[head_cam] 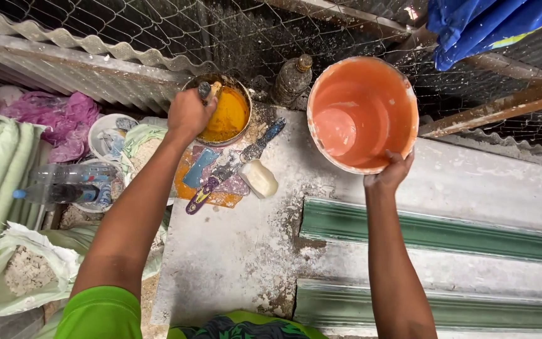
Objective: Mixing plaster in a bowl and pouring it into a decorative mold, then smoothing it with a scraper.
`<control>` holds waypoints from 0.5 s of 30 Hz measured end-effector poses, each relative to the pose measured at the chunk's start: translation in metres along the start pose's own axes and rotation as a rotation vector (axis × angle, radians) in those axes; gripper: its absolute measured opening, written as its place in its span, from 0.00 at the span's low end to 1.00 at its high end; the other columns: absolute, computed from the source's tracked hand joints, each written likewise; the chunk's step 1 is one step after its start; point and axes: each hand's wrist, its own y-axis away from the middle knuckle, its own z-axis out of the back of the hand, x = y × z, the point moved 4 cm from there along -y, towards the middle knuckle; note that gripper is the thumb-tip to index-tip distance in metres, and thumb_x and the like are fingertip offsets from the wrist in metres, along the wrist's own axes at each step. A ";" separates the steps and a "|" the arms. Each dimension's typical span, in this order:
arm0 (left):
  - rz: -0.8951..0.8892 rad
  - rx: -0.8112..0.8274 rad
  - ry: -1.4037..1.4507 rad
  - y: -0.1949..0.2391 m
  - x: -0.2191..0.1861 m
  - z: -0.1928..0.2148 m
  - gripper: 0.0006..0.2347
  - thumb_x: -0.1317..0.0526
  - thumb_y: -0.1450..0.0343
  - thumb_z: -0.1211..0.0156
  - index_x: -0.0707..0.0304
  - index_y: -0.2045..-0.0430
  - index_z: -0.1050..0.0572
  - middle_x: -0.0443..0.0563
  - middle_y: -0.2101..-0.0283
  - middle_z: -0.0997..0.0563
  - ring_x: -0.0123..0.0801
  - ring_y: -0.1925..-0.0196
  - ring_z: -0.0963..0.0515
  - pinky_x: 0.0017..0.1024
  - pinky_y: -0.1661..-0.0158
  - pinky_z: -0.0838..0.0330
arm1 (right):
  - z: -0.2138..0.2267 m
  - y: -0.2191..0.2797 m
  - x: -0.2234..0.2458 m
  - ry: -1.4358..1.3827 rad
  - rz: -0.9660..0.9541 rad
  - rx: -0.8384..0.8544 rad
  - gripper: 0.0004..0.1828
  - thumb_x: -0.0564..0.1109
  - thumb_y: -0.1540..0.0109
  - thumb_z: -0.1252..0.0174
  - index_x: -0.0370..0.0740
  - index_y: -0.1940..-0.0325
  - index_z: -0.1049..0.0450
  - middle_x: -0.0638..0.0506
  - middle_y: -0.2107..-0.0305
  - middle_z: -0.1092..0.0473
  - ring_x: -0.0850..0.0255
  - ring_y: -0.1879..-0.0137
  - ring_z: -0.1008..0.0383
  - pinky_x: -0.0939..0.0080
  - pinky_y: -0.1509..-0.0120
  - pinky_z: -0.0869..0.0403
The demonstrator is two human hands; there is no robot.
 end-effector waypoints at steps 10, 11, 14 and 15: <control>-0.039 0.114 -0.162 -0.016 0.013 -0.026 0.17 0.50 0.28 0.36 0.66 0.55 0.17 0.65 0.60 0.15 0.59 0.53 0.16 0.53 0.50 0.22 | -0.034 0.001 -0.019 -0.030 -0.045 -0.127 0.41 0.29 0.45 0.43 0.58 0.31 0.35 0.41 0.40 0.29 0.38 0.43 0.20 0.32 0.40 0.19; -0.148 0.005 -0.140 -0.014 0.005 -0.016 0.15 0.50 0.26 0.38 0.61 0.54 0.17 0.58 0.56 0.15 0.56 0.53 0.16 0.53 0.52 0.22 | -0.033 -0.002 -0.017 0.030 -0.058 -0.089 0.34 0.34 0.44 0.40 0.57 0.34 0.33 0.42 0.44 0.27 0.41 0.46 0.19 0.34 0.42 0.17; -0.379 -0.254 -0.059 0.022 -0.031 0.025 0.12 0.55 0.23 0.40 0.63 0.54 0.18 0.55 0.53 0.15 0.52 0.55 0.16 0.48 0.56 0.22 | -0.029 -0.013 -0.009 0.150 -0.075 0.007 0.28 0.47 0.39 0.36 0.54 0.35 0.34 0.41 0.46 0.27 0.44 0.46 0.21 0.32 0.42 0.18; -0.496 -0.403 0.004 0.041 -0.045 0.042 0.11 0.59 0.22 0.39 0.69 0.54 0.18 0.59 0.53 0.15 0.52 0.55 0.15 0.44 0.58 0.21 | -0.029 -0.017 -0.006 0.215 -0.080 0.067 0.30 0.55 0.36 0.36 0.52 0.33 0.38 0.40 0.45 0.29 0.46 0.43 0.23 0.29 0.40 0.20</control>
